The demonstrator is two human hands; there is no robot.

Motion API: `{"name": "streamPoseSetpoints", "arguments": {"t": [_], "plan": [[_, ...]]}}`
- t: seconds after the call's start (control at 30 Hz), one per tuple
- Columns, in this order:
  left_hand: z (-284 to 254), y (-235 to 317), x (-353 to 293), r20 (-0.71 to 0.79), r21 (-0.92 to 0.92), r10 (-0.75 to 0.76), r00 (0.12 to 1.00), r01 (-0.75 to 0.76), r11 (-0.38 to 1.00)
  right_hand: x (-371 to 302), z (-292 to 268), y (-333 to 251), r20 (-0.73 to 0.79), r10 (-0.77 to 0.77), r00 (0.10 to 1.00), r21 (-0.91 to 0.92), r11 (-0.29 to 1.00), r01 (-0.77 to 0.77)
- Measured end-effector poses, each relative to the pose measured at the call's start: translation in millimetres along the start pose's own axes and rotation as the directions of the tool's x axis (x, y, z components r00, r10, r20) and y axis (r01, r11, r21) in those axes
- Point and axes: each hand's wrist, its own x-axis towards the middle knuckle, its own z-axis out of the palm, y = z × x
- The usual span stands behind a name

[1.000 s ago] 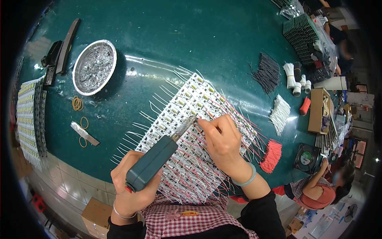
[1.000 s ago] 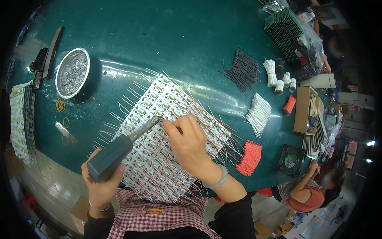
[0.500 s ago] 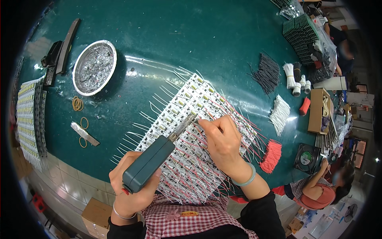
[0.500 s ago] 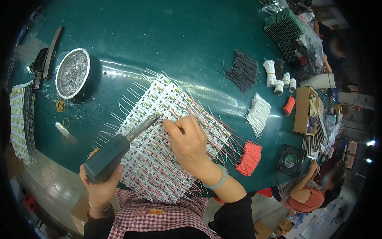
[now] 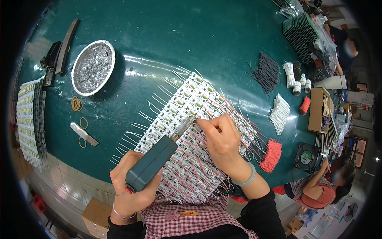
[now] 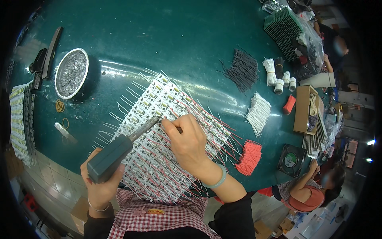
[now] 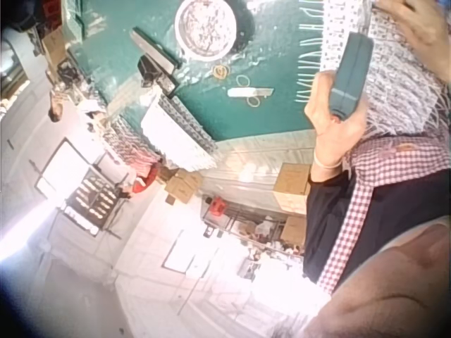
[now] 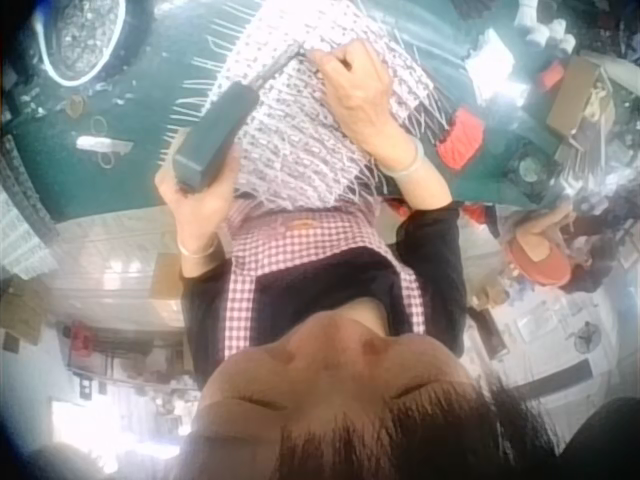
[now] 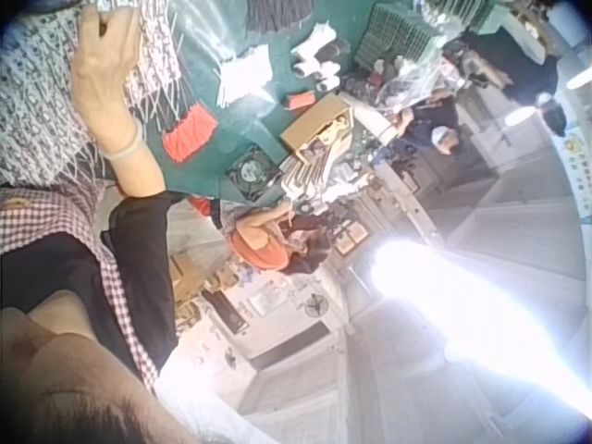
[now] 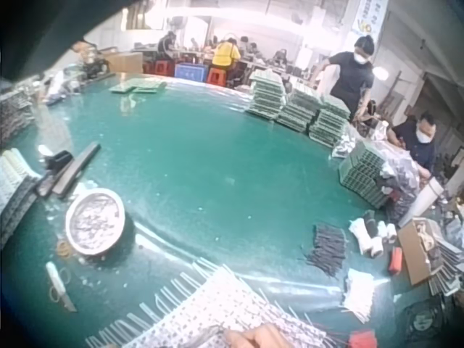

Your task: The person uses a soldering iron to attach small wires to a large LED circuit board. They repeatedly pick up individual wires from piles on the table, place them onto specific points on the board, and apply heat with the soldering iron to secure them.

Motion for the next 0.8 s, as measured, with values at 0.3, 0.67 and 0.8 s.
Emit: {"name": "streamPoseSetpoints", "arguments": {"t": [0.3, 0.67, 0.8], "plan": [[-2.0, 1.2, -0.6, -0.049, 0.091, 0.121, 0.991, -0.116, 0.989, 0.9, -0.8, -0.7, 0.014, 0.008, 1.000, -0.003, 1.000, -0.008], [-3.3, 3.2, -2.7, -0.080, 0.050, 0.105, 0.991, -0.101, 0.994, 0.7, 1.6, -0.8, -0.022, -0.002, 1.000, -0.007, 1.000, 0.002], [-4.9, 0.8, -4.2, -0.092, 0.037, 0.096, 0.991, -0.093, 0.995, 1.8, 3.3, -0.7, -0.064, -0.008, 0.998, 0.013, 1.000, 0.009]]}}
